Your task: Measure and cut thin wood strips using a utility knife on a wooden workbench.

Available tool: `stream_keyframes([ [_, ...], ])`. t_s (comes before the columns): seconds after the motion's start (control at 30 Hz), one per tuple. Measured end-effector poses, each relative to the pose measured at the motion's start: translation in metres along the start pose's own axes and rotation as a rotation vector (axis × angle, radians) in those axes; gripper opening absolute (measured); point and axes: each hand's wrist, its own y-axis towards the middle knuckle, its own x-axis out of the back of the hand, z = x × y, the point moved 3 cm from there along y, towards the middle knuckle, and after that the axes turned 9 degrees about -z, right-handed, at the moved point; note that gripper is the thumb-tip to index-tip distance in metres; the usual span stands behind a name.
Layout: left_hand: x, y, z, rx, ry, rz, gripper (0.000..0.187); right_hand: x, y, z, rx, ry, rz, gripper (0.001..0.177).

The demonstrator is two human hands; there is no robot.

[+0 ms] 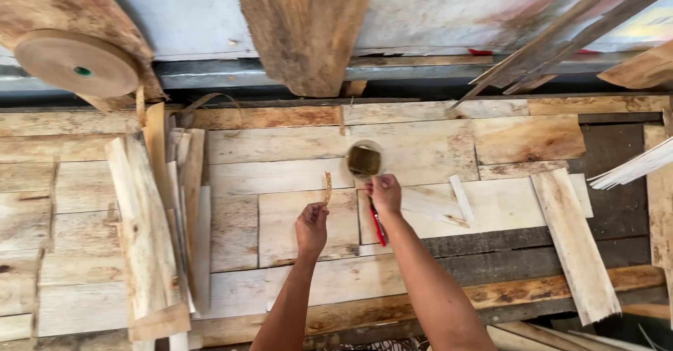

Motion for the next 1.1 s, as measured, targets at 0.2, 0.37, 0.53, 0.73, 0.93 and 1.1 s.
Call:
stream_keyframes([
  [0.2,-0.082,-0.028,-0.005,0.022,0.012,0.030,0.018,0.098,0.068,0.022,0.028,0.030,-0.073,0.015],
  [0.37,-0.132,-0.047,-0.003,0.082,-0.023,0.044,0.023,0.137,0.090,0.040,-0.036,0.027,-0.113,0.018],
  [0.53,-0.165,-0.053,0.023,0.083,-0.112,0.076,0.025,0.152,0.081,0.046,-0.079,0.014,-0.128,0.027],
  [0.73,-0.191,-0.067,0.016,0.166,-0.237,0.194,0.036,0.140,0.012,0.079,-0.146,-0.389,0.417,0.031],
  [0.93,-0.217,-0.068,0.019,0.463,-0.608,0.321,0.021,0.131,0.005,0.064,-0.353,0.167,0.626,0.016],
  [1.1,-0.224,-0.059,0.000,0.542,-0.584,0.359,0.015,0.133,0.022,0.069,-0.137,0.039,0.439,0.010],
])
